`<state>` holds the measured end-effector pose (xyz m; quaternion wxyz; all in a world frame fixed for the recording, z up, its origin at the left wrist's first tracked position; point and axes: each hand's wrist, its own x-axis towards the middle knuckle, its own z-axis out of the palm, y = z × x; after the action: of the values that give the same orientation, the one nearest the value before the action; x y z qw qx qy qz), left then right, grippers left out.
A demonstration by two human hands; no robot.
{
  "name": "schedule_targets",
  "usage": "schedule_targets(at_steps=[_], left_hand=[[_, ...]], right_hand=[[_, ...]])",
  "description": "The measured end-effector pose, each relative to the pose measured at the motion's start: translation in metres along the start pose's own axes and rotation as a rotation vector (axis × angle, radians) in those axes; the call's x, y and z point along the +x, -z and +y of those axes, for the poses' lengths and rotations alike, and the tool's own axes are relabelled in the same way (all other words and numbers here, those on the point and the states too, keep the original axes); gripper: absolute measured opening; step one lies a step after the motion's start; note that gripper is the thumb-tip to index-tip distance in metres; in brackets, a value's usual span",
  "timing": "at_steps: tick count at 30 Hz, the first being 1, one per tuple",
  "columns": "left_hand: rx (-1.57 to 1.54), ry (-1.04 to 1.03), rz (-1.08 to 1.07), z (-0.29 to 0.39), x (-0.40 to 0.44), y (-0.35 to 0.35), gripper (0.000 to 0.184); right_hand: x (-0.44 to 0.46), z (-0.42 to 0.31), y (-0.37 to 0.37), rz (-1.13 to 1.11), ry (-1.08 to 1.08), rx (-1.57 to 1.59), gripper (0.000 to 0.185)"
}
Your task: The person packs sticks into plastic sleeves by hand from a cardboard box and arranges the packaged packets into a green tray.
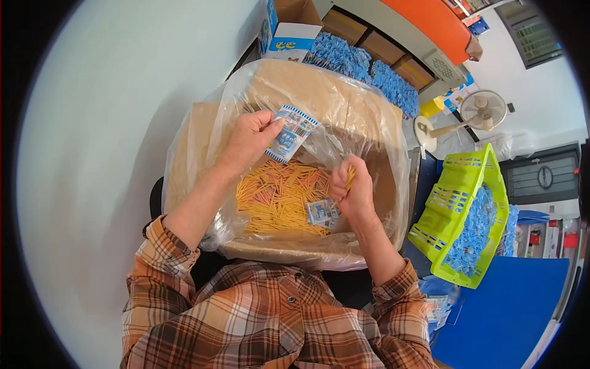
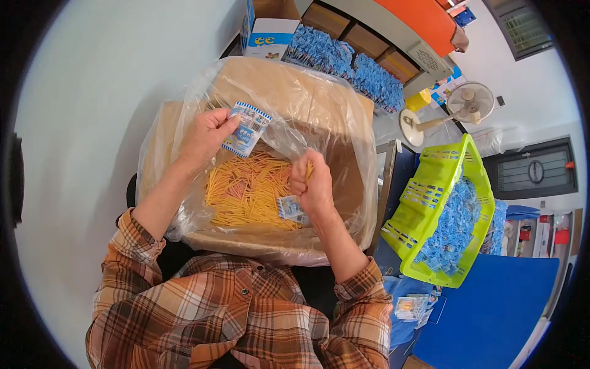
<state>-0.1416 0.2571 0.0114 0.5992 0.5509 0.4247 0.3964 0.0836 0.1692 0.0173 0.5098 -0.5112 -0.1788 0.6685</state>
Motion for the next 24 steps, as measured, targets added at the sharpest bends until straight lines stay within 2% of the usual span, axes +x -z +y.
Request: schedule_targets(at_steps=[2, 5, 8, 11, 14, 20, 23, 24], left_hand=[[-0.001, 0.004, 0.003, 0.000, 0.001, 0.001, 0.019], [-0.033, -0.017, -0.019, -0.007, 0.004, 0.002, 0.019], [0.034, -0.005, -0.032, -0.009, 0.005, 0.006, 0.019], [-0.002, -0.010, -0.025, -0.006, 0.004, 0.005, 0.019], [0.021, -0.002, -0.012, -0.010, 0.007, 0.006, 0.019], [0.059, -0.012, -0.029, -0.004, 0.005, 0.007, 0.020], [0.039, 0.002, -0.019, 0.000, 0.003, 0.005, 0.019], [0.052, -0.005, -0.040, -0.002, 0.003, 0.006, 0.019]], right_hand=[[0.001, -0.011, -0.008, 0.103, 0.044, 0.017, 0.046], [0.014, -0.036, -0.003, 0.088, 0.365, 0.036, 0.043], [0.037, -0.073, -0.021, 0.299, 0.847, -0.347, 0.044], [0.080, -0.087, -0.009, 0.217, 0.991, -0.239, 0.045], [0.111, -0.077, 0.005, 0.295, 0.877, -0.433, 0.047], [0.119, -0.073, 0.015, 0.454, 1.100, -0.949, 0.049], [0.105, -0.083, 0.011, 0.494, 0.832, -1.143, 0.049], [0.107, -0.083, 0.013, 0.427, 0.970, -1.244, 0.043]])
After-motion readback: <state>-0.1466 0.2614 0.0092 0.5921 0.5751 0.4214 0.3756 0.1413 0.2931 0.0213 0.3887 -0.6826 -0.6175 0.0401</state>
